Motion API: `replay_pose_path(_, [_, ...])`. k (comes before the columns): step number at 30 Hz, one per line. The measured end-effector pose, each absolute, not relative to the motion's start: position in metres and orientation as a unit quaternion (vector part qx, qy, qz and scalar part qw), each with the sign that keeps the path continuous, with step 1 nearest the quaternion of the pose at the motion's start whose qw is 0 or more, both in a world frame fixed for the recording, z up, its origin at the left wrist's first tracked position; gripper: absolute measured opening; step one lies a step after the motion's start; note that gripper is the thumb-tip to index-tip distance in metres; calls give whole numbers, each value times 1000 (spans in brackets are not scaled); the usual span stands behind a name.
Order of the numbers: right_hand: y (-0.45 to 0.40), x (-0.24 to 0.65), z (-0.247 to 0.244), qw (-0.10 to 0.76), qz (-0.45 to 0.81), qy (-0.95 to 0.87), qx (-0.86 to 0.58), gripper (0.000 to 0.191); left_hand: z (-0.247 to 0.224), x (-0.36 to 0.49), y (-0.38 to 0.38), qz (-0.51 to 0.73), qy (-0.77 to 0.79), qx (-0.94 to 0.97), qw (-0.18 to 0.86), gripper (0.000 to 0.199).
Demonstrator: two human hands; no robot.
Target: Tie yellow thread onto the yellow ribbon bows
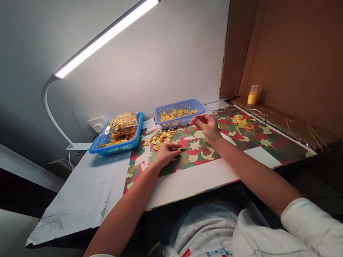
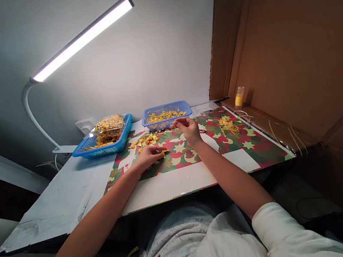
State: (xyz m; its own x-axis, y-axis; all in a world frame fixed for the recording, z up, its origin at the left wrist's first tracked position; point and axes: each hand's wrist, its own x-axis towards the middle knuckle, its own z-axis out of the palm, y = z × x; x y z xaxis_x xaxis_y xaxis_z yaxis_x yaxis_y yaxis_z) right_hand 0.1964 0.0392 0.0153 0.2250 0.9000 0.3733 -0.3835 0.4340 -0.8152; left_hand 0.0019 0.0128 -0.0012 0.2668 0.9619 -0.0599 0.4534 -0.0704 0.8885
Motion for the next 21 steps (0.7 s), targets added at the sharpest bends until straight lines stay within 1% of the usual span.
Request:
replay_pose_path(13, [41,204,17,733,430,-434,-299,32,-2,1,13,289,529,680,418,36])
replay_pose_path(21, [39,198,15,714,414,-470,-312,31,-8,-1,15,316,505,712,371,32])
